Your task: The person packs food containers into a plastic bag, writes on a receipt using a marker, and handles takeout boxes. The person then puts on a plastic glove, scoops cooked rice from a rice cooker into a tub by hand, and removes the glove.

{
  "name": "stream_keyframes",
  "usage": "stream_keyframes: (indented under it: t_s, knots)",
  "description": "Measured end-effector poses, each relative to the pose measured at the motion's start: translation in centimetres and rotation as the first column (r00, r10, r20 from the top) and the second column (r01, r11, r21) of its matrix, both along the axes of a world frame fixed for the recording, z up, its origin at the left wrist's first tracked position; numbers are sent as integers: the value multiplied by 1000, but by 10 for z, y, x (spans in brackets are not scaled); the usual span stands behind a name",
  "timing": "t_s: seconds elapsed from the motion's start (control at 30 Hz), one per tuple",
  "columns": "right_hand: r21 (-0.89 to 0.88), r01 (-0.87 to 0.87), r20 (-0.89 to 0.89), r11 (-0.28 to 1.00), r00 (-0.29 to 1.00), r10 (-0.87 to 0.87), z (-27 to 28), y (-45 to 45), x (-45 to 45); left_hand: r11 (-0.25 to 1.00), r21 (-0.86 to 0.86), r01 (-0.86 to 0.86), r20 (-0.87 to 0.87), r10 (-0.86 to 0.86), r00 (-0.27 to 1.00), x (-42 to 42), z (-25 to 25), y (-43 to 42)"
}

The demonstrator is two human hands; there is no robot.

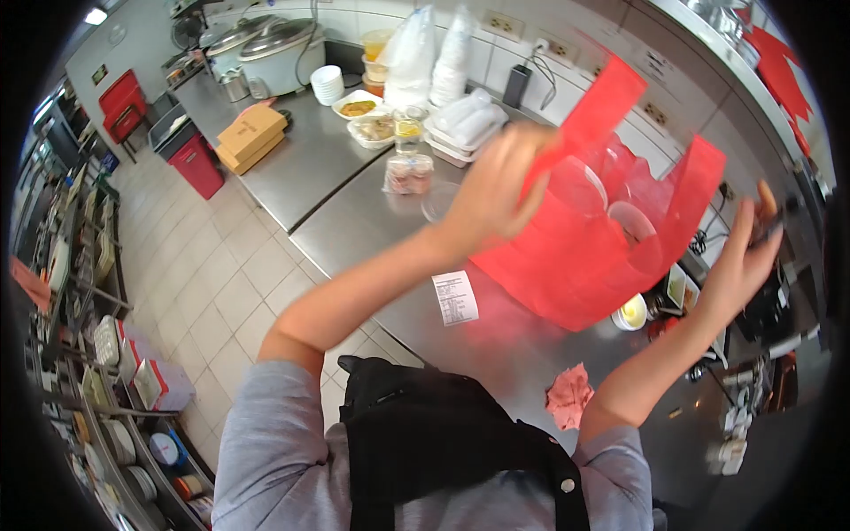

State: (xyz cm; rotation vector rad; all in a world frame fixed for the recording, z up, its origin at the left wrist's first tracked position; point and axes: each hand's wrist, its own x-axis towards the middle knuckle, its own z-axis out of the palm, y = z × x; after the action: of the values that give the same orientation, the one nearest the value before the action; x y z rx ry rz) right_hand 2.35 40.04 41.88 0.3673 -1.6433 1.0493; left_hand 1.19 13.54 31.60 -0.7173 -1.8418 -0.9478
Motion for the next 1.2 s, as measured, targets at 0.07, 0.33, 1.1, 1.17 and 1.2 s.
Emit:
stream_keyframes:
  t_s: [0.07, 0.33, 1.1, 1.17, 1.2]
  knots:
    - [-81, -233, 173, 969, 954, 244, -35, -32, 42, 978, -208, -2, 74, 17, 997, 30, -66, -11]
    - [423, -695, 894, 581, 425, -143, -285, -110, 36, 958, -28, -284, 806, 190, 560, 201, -233, -84]
    - [179, 344, 796, 922, 500, -341, -358, -132, 96, 988, 150, -25, 716, -91, 692, 6, -219, -233]
    - [196, 444, 735, 874, 524, -430, -356, -137, 105, 978, 206, -28, 702, -128, 701, -8, -216, -239]
    - [195, 510, 671, 838, 553, -494, -355, -144, 104, 965, 256, -64, 686, -134, 715, -12, -213, -250]
